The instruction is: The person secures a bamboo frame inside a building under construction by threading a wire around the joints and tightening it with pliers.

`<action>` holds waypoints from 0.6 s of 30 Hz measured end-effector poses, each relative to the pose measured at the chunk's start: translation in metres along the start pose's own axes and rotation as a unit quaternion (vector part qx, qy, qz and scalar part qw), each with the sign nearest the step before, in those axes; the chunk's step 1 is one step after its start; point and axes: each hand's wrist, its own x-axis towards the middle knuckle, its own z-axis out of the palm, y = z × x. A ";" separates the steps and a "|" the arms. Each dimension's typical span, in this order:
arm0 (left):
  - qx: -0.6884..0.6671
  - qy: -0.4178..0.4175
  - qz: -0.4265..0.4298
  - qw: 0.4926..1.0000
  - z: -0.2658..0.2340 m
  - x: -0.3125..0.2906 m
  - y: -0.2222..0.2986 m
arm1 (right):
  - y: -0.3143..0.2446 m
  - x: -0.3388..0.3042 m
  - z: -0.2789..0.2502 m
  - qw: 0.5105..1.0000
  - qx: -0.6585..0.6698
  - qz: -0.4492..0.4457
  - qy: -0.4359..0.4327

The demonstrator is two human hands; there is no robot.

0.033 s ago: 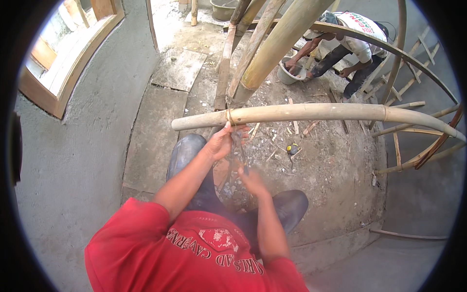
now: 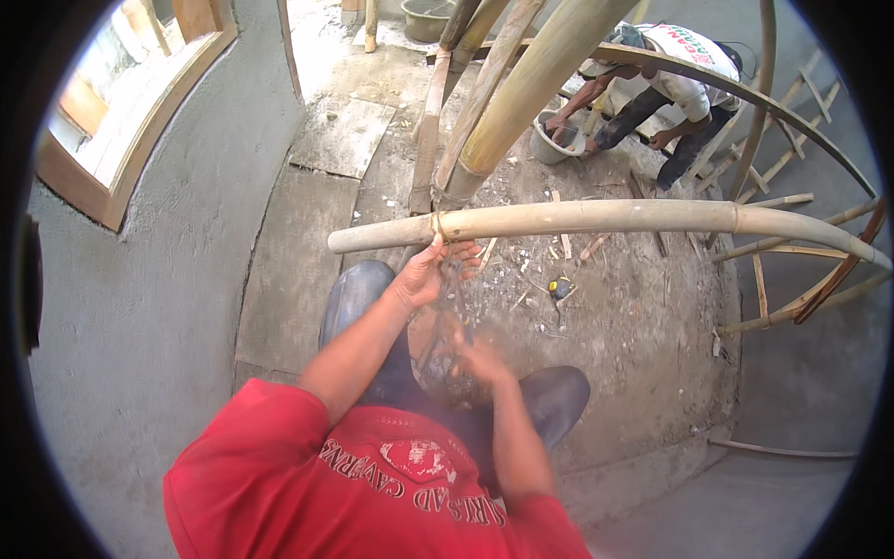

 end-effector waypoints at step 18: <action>0.312 0.127 -0.005 0.941 0.021 0.000 0.009 | 0.015 -0.058 0.068 0.975 0.184 0.043 -0.115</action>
